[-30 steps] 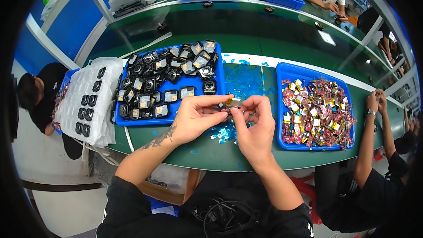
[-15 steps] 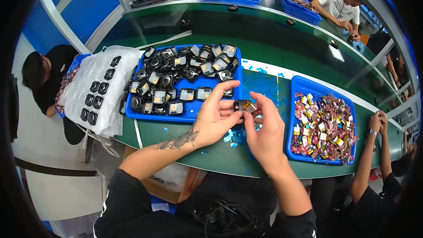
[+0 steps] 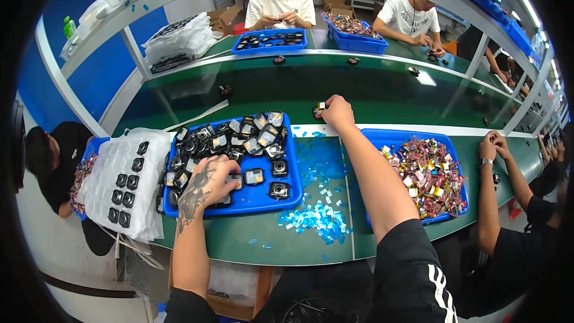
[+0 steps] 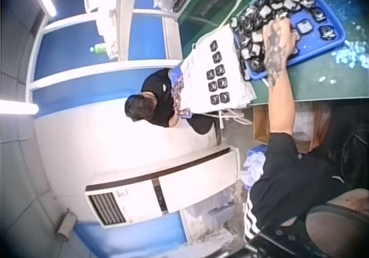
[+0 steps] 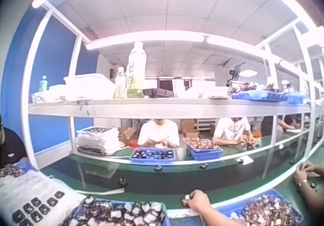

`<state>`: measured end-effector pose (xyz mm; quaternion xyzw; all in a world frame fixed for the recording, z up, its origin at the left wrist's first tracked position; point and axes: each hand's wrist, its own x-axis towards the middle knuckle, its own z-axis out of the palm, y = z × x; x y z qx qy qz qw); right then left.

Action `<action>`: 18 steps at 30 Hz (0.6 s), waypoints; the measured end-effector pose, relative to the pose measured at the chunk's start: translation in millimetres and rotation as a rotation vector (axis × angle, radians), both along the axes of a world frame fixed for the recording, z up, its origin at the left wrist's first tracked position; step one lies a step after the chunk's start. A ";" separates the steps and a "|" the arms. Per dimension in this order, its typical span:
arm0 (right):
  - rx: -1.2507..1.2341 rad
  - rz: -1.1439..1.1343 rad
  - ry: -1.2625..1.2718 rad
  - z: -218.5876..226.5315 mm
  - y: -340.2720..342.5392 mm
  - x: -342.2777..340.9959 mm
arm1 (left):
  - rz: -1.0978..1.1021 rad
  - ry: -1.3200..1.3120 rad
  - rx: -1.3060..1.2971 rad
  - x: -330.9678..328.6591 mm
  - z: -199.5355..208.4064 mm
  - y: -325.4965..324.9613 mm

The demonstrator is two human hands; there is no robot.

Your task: Manually assemble small electronic components by peeling adhesive backings and joining parts.

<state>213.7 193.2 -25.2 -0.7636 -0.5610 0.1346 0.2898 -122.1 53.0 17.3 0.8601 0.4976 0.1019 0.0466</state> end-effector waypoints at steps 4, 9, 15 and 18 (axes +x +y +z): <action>0.123 -0.022 0.006 7.5 -2.2 37.9 | -0.055 -0.188 0.182 12.2 2.5 4.9; 0.264 0.080 0.016 61.0 -53.9 84.8 | -0.080 -0.939 -0.113 40.5 -4.6 3.2; -0.119 0.424 -0.381 60.6 -129.1 132.3 | -0.128 -1.480 -1.052 73.4 -3.2 -19.5; -0.207 0.258 -0.605 40.0 -133.0 128.3 | -0.092 -1.512 -1.157 75.3 -8.6 -23.5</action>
